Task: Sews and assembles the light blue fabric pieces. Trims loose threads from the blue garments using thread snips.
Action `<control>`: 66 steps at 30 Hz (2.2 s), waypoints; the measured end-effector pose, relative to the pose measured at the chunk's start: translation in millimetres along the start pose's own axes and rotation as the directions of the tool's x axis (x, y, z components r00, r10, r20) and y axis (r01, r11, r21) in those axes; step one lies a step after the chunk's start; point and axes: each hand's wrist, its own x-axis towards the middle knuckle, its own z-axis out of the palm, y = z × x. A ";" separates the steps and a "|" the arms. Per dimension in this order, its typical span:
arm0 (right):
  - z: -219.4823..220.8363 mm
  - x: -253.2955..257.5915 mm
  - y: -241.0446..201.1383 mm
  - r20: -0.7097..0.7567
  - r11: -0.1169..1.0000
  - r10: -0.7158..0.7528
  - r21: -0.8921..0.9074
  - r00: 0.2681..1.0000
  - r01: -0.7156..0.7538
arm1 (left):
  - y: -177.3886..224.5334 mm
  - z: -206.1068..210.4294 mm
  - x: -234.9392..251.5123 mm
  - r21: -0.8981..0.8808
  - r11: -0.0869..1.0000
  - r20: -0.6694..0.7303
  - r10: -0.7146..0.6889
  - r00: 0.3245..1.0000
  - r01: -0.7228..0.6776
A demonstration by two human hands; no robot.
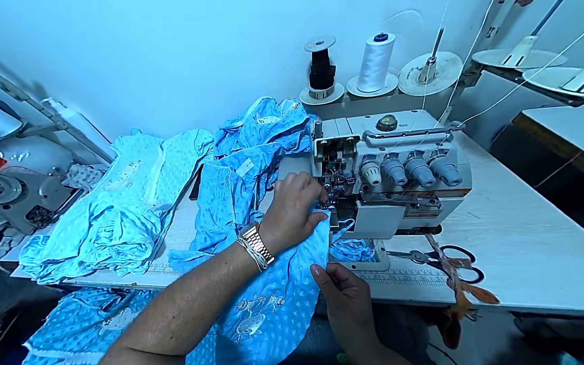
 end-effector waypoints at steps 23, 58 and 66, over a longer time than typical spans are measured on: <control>-24.6 22.3 -2.9 0.014 1.000 -0.007 -0.023 1.000 0.008 | 3.4 20.2 -40.5 0.054 0.994 0.029 0.093 0.995 -0.094; -50.7 -49.3 -34.2 0.109 0.997 0.071 0.002 0.991 -0.072 | 32.4 -79.9 -84.1 -0.391 0.429 0.489 -0.652 0.579 0.814; -40.6 -34.4 -31.3 0.015 0.979 0.198 -0.045 0.980 -0.197 | 20.9 -73.2 -75.9 -0.276 0.534 0.386 -0.699 0.601 0.799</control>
